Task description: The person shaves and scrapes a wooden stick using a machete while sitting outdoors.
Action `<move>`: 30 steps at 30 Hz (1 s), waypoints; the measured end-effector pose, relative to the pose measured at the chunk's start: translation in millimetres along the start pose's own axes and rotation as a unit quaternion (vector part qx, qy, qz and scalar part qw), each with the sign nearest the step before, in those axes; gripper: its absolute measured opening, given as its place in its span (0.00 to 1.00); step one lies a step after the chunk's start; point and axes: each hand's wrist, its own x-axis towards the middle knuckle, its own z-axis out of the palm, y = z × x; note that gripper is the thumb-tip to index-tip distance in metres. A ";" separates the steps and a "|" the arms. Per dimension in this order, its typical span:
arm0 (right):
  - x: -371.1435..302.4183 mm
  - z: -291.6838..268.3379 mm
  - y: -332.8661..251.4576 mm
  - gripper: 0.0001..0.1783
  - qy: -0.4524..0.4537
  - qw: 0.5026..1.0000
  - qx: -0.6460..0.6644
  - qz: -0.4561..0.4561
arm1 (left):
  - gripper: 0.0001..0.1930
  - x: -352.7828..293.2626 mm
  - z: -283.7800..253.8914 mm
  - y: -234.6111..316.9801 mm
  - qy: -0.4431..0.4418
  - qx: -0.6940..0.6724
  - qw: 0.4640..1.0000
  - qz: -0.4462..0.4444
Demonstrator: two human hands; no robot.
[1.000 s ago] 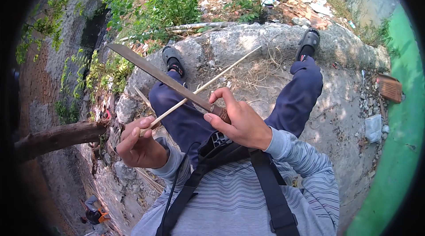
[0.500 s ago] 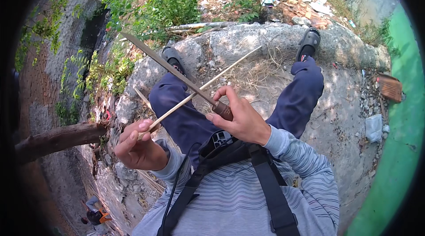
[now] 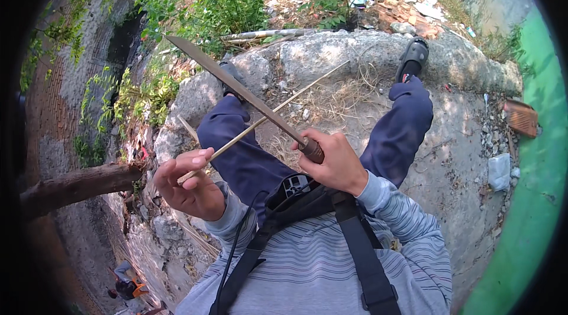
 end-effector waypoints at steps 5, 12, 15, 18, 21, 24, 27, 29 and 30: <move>-0.2 2.3 36.9 0.05 0.024 1.000 0.010 0.003 | 0.32 -6.9 14.8 -22.7 0.005 -0.144 0.985 -0.095; 4.4 4.7 46.8 0.06 0.028 0.999 0.008 0.014 | 0.36 0.4 27.2 -38.6 -0.050 -0.240 0.964 -0.100; 7.1 5.7 47.6 0.06 0.019 1.000 -0.005 -0.024 | 0.39 -2.4 31.0 -41.8 -0.051 -0.296 0.949 -0.095; 11.4 2.0 44.7 0.06 -0.029 0.999 -0.019 0.001 | 0.44 -1.6 34.5 -41.8 -0.095 -0.345 0.932 -0.054; 15.2 3.7 43.4 0.07 -0.016 0.998 0.000 -0.056 | 0.43 1.6 39.7 -39.4 -0.107 -0.381 0.918 -0.032; 22.3 3.9 64.8 0.05 -0.021 0.997 -0.031 -0.060 | 0.42 2.7 40.0 -41.7 -0.103 -0.407 0.907 -0.031; 29.3 3.1 77.4 0.09 -0.013 0.997 -0.054 -0.045 | 0.41 2.3 38.4 -43.1 -0.104 -0.406 0.907 -0.035; 29.7 7.1 78.0 0.08 -0.005 0.998 -0.048 -0.046 | 0.41 1.1 37.0 -43.9 -0.092 -0.402 0.910 -0.034; 29.8 10.1 76.4 0.08 0.004 0.998 -0.042 -0.045 | 0.40 0.7 36.2 -44.0 -0.081 -0.399 0.913 -0.035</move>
